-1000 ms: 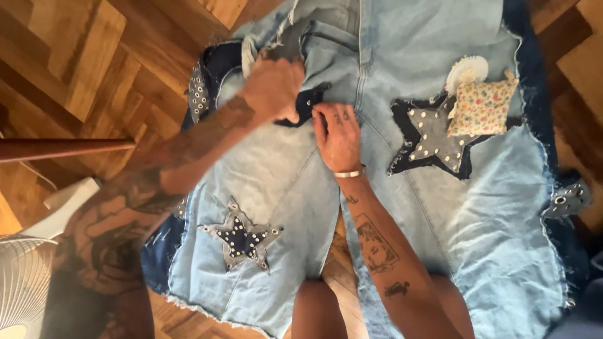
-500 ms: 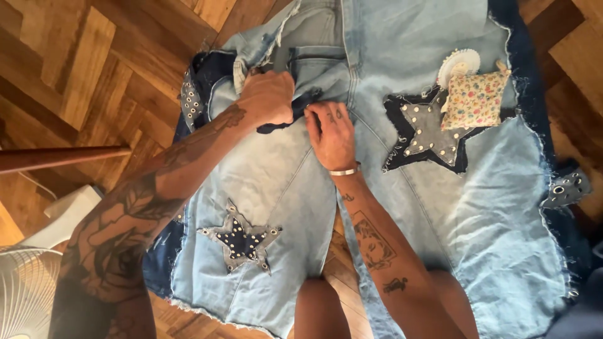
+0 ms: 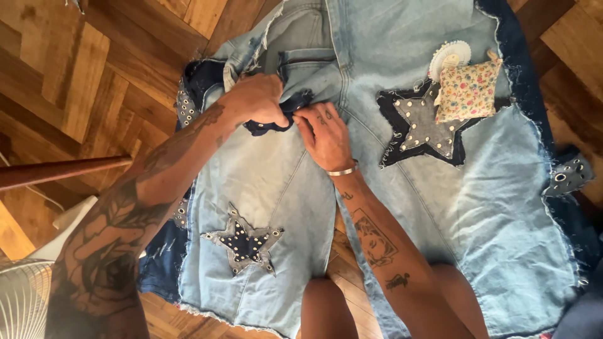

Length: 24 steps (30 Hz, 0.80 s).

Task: Positioning and pinning decorative patches onto a pair of denim jeans

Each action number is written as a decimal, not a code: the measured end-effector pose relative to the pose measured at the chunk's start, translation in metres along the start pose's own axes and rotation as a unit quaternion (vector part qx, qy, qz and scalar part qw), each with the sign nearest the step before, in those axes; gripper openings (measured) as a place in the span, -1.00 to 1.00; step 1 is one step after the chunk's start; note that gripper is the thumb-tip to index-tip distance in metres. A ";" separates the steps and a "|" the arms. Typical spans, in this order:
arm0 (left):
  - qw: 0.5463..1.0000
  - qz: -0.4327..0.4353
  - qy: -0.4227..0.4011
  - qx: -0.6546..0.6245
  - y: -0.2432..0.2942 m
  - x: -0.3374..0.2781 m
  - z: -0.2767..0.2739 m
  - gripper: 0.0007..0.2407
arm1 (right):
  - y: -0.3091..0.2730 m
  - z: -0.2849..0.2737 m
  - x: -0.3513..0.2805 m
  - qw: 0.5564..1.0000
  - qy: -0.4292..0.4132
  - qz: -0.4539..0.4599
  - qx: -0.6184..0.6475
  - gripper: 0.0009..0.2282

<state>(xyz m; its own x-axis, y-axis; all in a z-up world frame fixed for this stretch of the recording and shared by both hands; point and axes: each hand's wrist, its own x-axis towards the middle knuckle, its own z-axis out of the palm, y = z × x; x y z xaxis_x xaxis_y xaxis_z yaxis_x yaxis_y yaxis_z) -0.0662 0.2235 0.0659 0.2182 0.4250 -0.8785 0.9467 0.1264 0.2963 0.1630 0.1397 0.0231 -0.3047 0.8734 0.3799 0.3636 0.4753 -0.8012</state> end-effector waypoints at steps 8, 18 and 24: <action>0.998 -0.025 0.049 -0.029 0.002 -0.002 0.010 -0.30 | -0.003 -0.003 0.003 1.000 -0.018 0.009 -0.023 -0.94; 0.999 0.007 0.040 -0.021 0.004 -0.014 -0.003 -0.34 | -0.002 -0.002 0.001 0.999 -0.024 0.029 -0.028 -0.93; 0.997 0.042 0.042 -0.055 0.008 -0.025 -0.010 -0.43 | -0.002 0.001 -0.001 0.999 -0.009 0.038 -0.030 -0.89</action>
<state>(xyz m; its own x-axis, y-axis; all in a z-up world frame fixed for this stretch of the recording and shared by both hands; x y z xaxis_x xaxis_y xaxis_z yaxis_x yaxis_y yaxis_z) -0.0667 0.2232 0.0938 0.2707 0.5113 -0.8157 0.8930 0.1832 0.4112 0.1615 0.1381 0.0239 -0.2896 0.9051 0.3114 0.4381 0.4146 -0.7976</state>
